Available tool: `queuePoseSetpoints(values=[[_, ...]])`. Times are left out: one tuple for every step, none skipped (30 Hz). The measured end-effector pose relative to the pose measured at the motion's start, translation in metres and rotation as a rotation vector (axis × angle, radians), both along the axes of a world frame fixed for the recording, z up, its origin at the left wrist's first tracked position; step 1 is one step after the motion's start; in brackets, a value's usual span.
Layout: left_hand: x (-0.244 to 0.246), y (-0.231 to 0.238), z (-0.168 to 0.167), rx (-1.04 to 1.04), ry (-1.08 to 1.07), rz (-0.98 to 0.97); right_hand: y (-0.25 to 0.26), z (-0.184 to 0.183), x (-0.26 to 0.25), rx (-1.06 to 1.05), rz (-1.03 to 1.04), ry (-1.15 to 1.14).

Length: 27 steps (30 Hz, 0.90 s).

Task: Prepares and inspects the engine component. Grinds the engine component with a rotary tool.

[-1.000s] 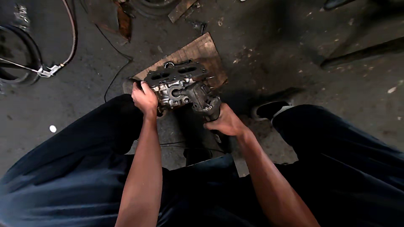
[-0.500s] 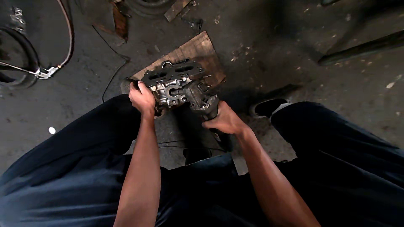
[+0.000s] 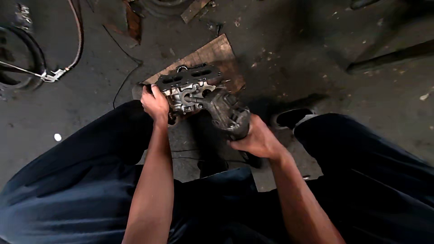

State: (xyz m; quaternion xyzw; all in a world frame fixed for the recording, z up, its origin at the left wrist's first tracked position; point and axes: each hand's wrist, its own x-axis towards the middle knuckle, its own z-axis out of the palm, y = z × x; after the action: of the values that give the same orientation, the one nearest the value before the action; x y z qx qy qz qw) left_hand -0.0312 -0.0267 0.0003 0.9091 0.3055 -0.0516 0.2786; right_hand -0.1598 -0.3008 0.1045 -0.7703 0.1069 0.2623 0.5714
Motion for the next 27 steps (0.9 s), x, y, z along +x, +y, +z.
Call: queuePoseSetpoints(values=[[-0.001,0.000,0.000,-0.004,0.009,0.004,-0.004,0.007,-0.001,-0.017,-0.016,-0.036],[-0.001,0.000,-0.001,-0.002,0.013,0.007,-0.008,0.013,-0.001,-0.030,-0.045,-0.075],[0.000,0.000,-0.001,0.001,0.011,0.010,-0.013,0.016,0.000,-0.037,-0.087,-0.119],[0.000,0.000,0.000,0.003,0.016,0.010,-0.017,0.017,0.000,-0.040,-0.141,-0.154],[0.000,0.001,0.000,0.003,0.019,0.002,-0.021,0.016,0.000,-0.049,-0.200,-0.180],[0.001,0.002,-0.001,0.008,0.019,-0.015,-0.025,0.014,0.001,-0.072,-0.259,-0.202],[0.002,0.004,-0.001,0.013,0.019,-0.037,-0.029,0.012,0.001,-0.103,-0.314,-0.216],[0.004,0.004,0.000,0.019,0.022,-0.057,-0.032,0.011,0.003,-0.138,-0.358,-0.223],[0.006,0.005,0.002,0.024,0.025,-0.069,-0.036,0.011,0.005,-0.177,-0.394,-0.217],[0.007,0.006,0.003,0.025,0.029,-0.079,-0.038,0.013,0.009,-0.216,-0.425,-0.204],[0.009,0.007,0.003,0.022,0.033,-0.089,-0.039,0.016,0.013,-0.247,-0.448,-0.193],[0.010,0.008,0.003,0.020,0.035,-0.098,-0.040,0.020,0.016,-0.278,-0.462,-0.189],[0.011,0.008,0.004,0.013,0.038,-0.108,-0.040,0.024,0.019,-0.299,-0.469,-0.184],[0.012,0.008,0.004,0.010,0.038,-0.119,-0.040,0.027,0.022,-0.309,-0.476,-0.184],[0.015,0.009,0.004,0.009,0.038,-0.129,-0.038,0.031,0.024,-0.312,-0.487,-0.182],[0.018,0.009,0.005,0.006,0.051,-0.131,-0.036,0.034,0.025,-0.305,-0.495,-0.171],[0.021,0.009,0.006,0.005,0.068,-0.129,-0.034,0.036,0.026,-0.292,-0.498,-0.165],[0.024,0.009,0.006,0.007,0.069,-0.126,-0.032,0.036,0.026,-0.272,-0.501,-0.169],[0.026,0.009,0.005,0.014,0.069,-0.123,-0.030,0.035,0.026,-0.249,-0.503,-0.170],[0.028,0.009,0.005,0.018,0.066,-0.127,-0.029,0.033,0.025,-0.234,-0.505,-0.159],[0.029,0.008,0.004,0.027,0.058,-0.137,-0.028,0.030,0.023,-0.219,-0.506,-0.140],[0.030,0.007,0.004,0.040,0.054,-0.143,-0.029,0.025,0.021,-0.207,-0.512,-0.112],[0.030,0.006,0.005,0.051,0.047,-0.145,-0.030,0.021,0.018,-0.190,-0.519,-0.084],[0.029,0.004,0.007,0.055,0.043,-0.139,-0.031,0.016,0.014,-0.165,-0.531,-0.064],[0.027,0.002,0.006,0.058,0.028,-0.125,-0.034,0.010,0.011,-0.136,-0.551,-0.067],[0.024,0.000,0.006,0.057,0.006,-0.113,-0.036,0.004,0.007,-0.101,-0.581,-0.087],[0.020,-0.002,0.006,0.050,-0.017,-0.103,-0.039,-0.001,0.004,-0.064,-0.612,-0.111]])
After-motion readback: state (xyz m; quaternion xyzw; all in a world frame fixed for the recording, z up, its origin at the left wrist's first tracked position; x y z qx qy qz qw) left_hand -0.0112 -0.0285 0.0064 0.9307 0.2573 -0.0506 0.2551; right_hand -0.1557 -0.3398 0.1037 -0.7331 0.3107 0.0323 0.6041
